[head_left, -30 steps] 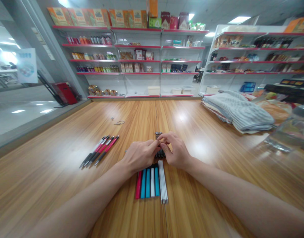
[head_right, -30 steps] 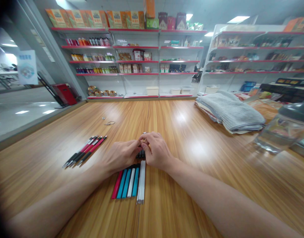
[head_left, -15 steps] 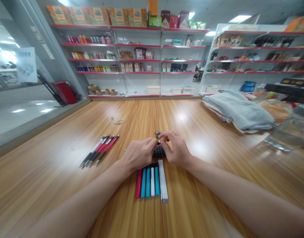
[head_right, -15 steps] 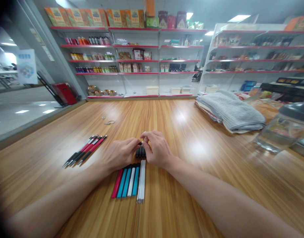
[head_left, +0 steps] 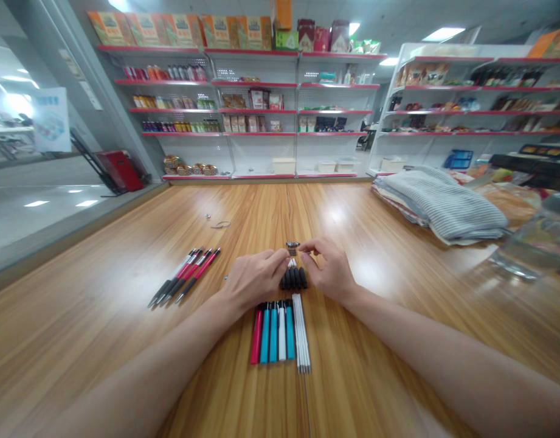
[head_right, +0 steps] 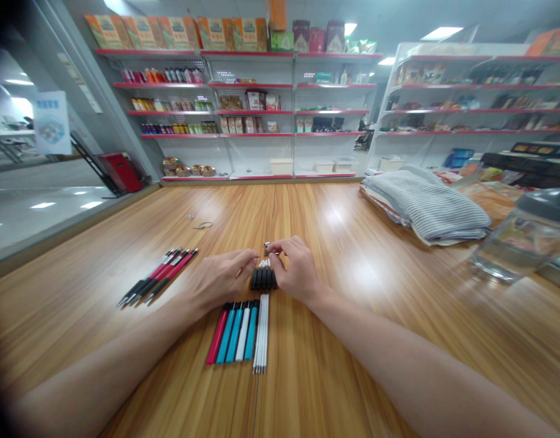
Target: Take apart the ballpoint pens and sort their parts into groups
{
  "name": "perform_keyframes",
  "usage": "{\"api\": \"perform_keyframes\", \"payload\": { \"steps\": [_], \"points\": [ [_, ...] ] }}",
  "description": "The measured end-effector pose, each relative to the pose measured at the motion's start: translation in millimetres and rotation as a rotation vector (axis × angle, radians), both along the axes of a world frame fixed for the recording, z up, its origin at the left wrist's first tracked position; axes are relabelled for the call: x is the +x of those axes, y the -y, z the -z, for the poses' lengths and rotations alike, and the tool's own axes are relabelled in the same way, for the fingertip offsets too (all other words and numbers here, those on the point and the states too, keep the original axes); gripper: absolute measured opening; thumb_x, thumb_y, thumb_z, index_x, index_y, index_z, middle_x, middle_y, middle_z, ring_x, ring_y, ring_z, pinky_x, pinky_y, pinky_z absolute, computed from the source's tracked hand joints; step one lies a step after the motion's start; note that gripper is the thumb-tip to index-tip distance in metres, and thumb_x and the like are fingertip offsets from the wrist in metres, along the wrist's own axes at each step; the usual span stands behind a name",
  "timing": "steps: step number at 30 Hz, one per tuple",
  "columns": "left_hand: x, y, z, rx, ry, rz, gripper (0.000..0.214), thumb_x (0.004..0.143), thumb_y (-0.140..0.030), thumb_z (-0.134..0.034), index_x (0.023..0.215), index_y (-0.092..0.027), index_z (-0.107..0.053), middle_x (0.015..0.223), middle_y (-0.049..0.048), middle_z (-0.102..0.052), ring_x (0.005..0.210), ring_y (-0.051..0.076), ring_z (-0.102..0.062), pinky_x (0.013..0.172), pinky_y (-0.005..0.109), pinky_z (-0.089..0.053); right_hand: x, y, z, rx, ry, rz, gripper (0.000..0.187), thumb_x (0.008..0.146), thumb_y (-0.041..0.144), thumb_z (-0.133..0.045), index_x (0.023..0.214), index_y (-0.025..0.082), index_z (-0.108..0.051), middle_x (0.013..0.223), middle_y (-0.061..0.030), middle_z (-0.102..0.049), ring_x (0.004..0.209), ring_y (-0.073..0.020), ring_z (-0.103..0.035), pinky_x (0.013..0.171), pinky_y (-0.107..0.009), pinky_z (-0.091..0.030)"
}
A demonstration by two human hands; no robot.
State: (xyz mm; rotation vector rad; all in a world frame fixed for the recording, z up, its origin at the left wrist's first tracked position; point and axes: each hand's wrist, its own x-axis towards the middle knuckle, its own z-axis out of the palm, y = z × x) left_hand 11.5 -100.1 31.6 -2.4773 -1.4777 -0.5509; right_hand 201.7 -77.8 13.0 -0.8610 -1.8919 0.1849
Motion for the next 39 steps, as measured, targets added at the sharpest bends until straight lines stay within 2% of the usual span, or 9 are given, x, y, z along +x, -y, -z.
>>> {"api": "perform_keyframes", "payload": {
  "steps": [6, 13, 20, 24, 27, 30, 34, 39],
  "points": [
    [-3.5, -4.1, -0.5, -0.036, 0.022, -0.129, 0.032, 0.097, -0.039, -0.026, 0.091, -0.023, -0.053, 0.082, 0.0011, -0.067, 0.070, 0.016, -0.062, 0.052, 0.025, -0.026, 5.6, -14.0, 8.4, -0.137, -0.028, 0.119, 0.011, 0.083, 0.022, -0.056, 0.086, 0.018, -0.067, 0.082, -0.0043, -0.067, 0.077, -0.0171, -0.058, 0.072, -0.031, -0.045],
    [-7.6, -9.1, 5.1, -0.060, 0.001, -0.178, 0.028, 0.096, -0.035, -0.029, 0.087, -0.022, -0.053, 0.084, 0.0027, -0.069, 0.073, 0.017, -0.063, 0.054, 0.026, -0.028, 10.6, -28.2, 21.7, -0.268, 0.037, 0.172, 0.018, 0.085, 0.030, -0.056, 0.087, 0.019, -0.070, 0.083, -0.0043, -0.070, 0.074, -0.0161, -0.060, 0.067, -0.028, -0.043],
    [-12.9, -15.4, 11.0, -0.117, -0.028, -0.233, 0.033, 0.096, -0.040, -0.027, 0.088, -0.023, -0.054, 0.085, 0.0042, -0.070, 0.077, 0.020, -0.065, 0.057, 0.026, -0.032, 12.5, -29.3, 21.8, -0.283, 0.137, 0.225, 0.030, 0.088, 0.036, -0.050, 0.078, 0.017, -0.070, 0.072, -0.0046, -0.067, 0.064, -0.0150, -0.056, 0.058, -0.025, -0.037],
    [-12.6, -16.5, 12.8, -0.128, -0.023, -0.250, 0.036, 0.096, -0.041, -0.025, 0.088, -0.022, -0.055, 0.084, 0.0059, -0.070, 0.076, 0.021, -0.065, 0.058, 0.027, -0.034, 18.4, -43.3, 23.1, -0.305, 0.197, 0.277, 0.032, 0.089, 0.036, -0.046, 0.077, 0.017, -0.069, 0.071, -0.0047, -0.067, 0.064, -0.0149, -0.056, 0.058, -0.025, -0.035],
    [-11.9, -16.5, 14.0, -0.137, -0.018, -0.263, 0.038, 0.097, -0.042, -0.023, 0.089, -0.021, -0.055, 0.084, 0.0069, -0.069, 0.075, 0.021, -0.065, 0.058, 0.027, -0.035, 23.5, -65.0, 20.2, -0.347, 0.290, 0.371, 0.039, 0.093, 0.033, -0.035, 0.080, 0.015, -0.067, 0.075, -0.0070, -0.068, 0.067, -0.0154, -0.058, 0.061, -0.025, -0.035],
    [-12.4, -16.4, 15.1, -0.126, -0.024, -0.265, 0.041, 0.097, -0.043, -0.021, 0.091, -0.021, -0.055, 0.084, 0.0077, -0.069, 0.074, 0.022, -0.065, 0.059, 0.027, -0.036, 25.3, -85.0, 16.9, -0.353, 0.497, 0.447, 0.042, 0.094, 0.035, -0.031, 0.082, 0.015, -0.067, 0.084, -0.0113, -0.069, 0.075, -0.0184, -0.059, 0.063, -0.027, -0.033],
    [-13.7, -16.5, 15.8, -0.131, -0.023, -0.274, 0.041, 0.097, -0.043, -0.022, 0.092, -0.021, -0.056, 0.082, 0.0077, -0.069, 0.074, 0.022, -0.065, 0.060, 0.027, -0.037, 24.6, -95.6, 17.0, -0.290, 0.722, 0.418, 0.038, 0.090, 0.038, -0.038, 0.080, 0.017, -0.067, 0.089, -0.0129, -0.069, 0.078, -0.0213, -0.059, 0.064, -0.029, -0.031],
    [-13.4, -17.6, 16.0, -0.150, -0.020, -0.271, 0.042, 0.097, -0.045, -0.020, 0.093, -0.021, -0.055, 0.083, 0.0078, -0.069, 0.076, 0.022, -0.065, 0.062, 0.028, -0.038, 31.0, -96.2, 17.0, -0.266, 0.772, 0.363, 0.038, 0.086, 0.047, -0.043, 0.073, 0.018, -0.064, 0.074, -0.0086, -0.066, 0.069, -0.0190, -0.057, 0.058, -0.028, -0.028]
  ]
}}
